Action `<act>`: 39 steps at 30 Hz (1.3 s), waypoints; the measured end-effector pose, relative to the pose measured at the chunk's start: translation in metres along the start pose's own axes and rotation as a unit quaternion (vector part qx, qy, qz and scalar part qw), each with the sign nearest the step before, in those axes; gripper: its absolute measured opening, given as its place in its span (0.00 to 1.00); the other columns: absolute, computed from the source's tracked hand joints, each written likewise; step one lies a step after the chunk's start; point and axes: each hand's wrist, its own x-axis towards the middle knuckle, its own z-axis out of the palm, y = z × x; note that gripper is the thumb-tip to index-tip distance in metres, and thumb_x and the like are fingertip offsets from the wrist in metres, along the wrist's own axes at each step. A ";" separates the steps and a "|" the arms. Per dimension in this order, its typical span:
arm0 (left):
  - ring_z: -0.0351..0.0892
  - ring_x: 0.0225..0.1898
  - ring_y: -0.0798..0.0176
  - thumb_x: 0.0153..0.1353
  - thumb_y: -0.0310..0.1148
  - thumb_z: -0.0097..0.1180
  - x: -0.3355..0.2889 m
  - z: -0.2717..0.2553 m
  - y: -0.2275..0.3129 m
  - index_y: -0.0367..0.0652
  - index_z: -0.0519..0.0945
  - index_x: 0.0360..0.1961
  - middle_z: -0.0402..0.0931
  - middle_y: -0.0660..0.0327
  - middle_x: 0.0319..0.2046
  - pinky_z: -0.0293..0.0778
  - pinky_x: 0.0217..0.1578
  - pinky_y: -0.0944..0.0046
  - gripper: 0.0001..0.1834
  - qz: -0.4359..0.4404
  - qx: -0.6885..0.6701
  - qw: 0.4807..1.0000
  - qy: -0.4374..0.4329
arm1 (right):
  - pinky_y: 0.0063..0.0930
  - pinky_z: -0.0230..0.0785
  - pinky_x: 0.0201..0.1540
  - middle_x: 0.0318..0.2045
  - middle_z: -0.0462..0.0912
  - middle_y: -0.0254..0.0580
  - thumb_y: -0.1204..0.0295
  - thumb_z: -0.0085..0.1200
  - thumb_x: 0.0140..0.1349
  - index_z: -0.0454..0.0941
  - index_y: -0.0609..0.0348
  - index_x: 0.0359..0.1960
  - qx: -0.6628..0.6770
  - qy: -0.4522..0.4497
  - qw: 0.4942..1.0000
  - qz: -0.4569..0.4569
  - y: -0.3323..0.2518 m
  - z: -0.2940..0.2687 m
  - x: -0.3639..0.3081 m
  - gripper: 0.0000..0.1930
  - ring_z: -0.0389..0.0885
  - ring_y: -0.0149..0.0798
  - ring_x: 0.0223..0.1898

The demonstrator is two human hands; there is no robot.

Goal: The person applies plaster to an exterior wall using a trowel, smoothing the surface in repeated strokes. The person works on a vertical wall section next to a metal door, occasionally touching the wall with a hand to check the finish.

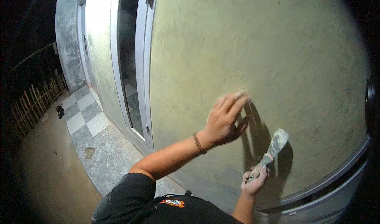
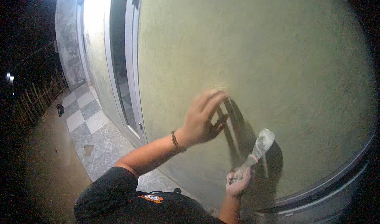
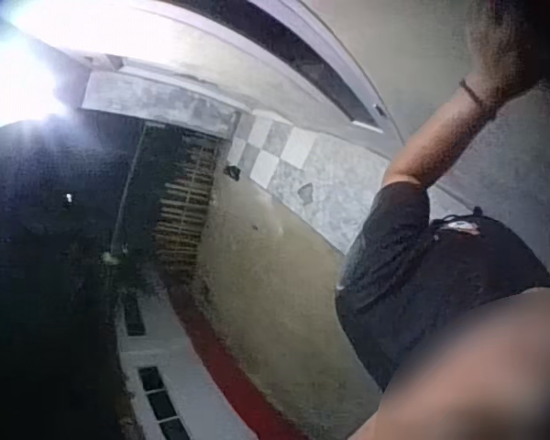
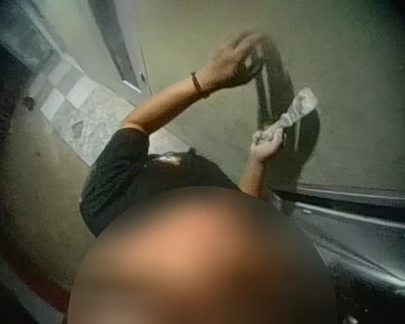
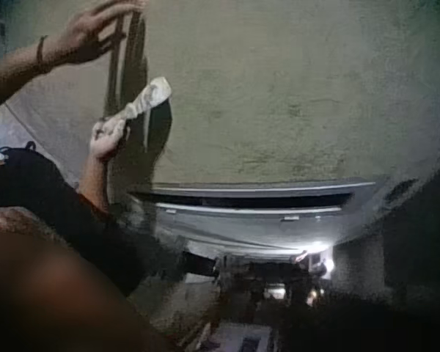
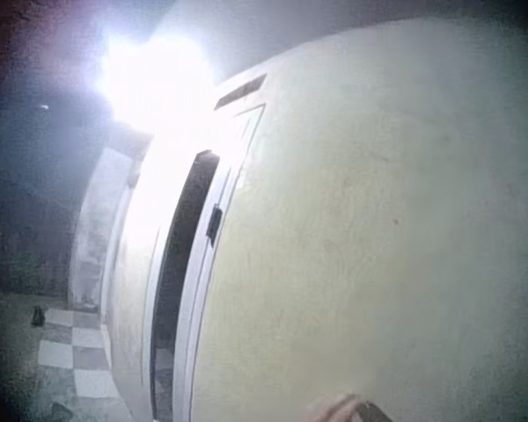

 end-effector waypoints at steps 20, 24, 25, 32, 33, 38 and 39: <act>0.25 0.80 0.49 0.63 0.64 0.53 0.044 -0.079 -0.154 0.58 0.45 0.80 0.29 0.57 0.80 0.27 0.75 0.39 0.51 -0.172 0.176 0.966 0.077 | 0.21 0.61 0.16 0.27 0.78 0.41 0.64 0.50 0.60 0.75 0.66 0.51 -0.132 -0.148 0.979 -0.052 -0.047 0.032 -0.022 0.21 0.72 0.28 0.18; 0.23 0.80 0.46 0.56 0.64 0.63 0.030 -0.108 -0.156 0.61 0.46 0.79 0.27 0.53 0.80 0.29 0.75 0.37 0.57 -0.185 0.148 0.971 0.003 | 0.22 0.67 0.26 0.32 0.79 0.42 0.69 0.51 0.63 0.73 0.66 0.58 -0.245 -0.170 0.925 -0.236 -0.081 0.069 -0.022 0.22 0.77 0.30 0.26; 0.23 0.80 0.45 0.55 0.64 0.64 0.027 -0.113 -0.158 0.61 0.46 0.79 0.27 0.52 0.80 0.29 0.75 0.36 0.58 -0.176 0.146 0.973 -0.008 | 0.24 0.70 0.29 0.33 0.79 0.44 0.71 0.53 0.64 0.73 0.66 0.60 -0.295 -0.167 0.882 -0.327 -0.095 0.080 -0.017 0.23 0.79 0.33 0.29; 0.26 0.79 0.42 0.43 0.61 0.74 0.012 -0.122 -0.158 0.56 0.44 0.79 0.29 0.50 0.79 0.35 0.75 0.36 0.69 -0.143 0.185 0.970 -0.061 | 0.40 0.77 0.36 0.37 0.79 0.43 0.73 0.62 0.59 0.79 0.51 0.58 -0.612 0.046 0.409 -0.675 -0.204 0.172 0.016 0.23 0.83 0.49 0.37; 0.26 0.79 0.42 0.44 0.60 0.75 0.012 -0.121 -0.153 0.54 0.43 0.79 0.29 0.49 0.79 0.35 0.75 0.35 0.69 -0.157 0.180 0.968 -0.079 | 0.40 0.78 0.35 0.36 0.78 0.42 0.72 0.62 0.60 0.79 0.49 0.58 -0.636 0.069 0.391 -0.662 -0.212 0.185 0.012 0.22 0.83 0.48 0.36; 0.27 0.80 0.43 0.50 0.52 0.72 0.030 -0.097 -0.124 0.46 0.46 0.79 0.34 0.50 0.79 0.27 0.75 0.34 0.63 -0.038 0.173 0.976 -0.126 | 0.42 0.79 0.33 0.34 0.77 0.42 0.69 0.61 0.61 0.81 0.50 0.53 -0.677 0.114 0.312 -0.657 -0.233 0.236 -0.008 0.18 0.84 0.47 0.33; 0.28 0.80 0.44 0.51 0.53 0.70 0.037 -0.091 -0.124 0.45 0.46 0.78 0.35 0.51 0.79 0.25 0.75 0.35 0.61 -0.001 0.158 0.983 -0.097 | 0.42 0.79 0.32 0.34 0.77 0.42 0.69 0.61 0.61 0.81 0.50 0.53 -0.703 0.121 0.323 -0.622 -0.234 0.241 -0.013 0.18 0.84 0.47 0.33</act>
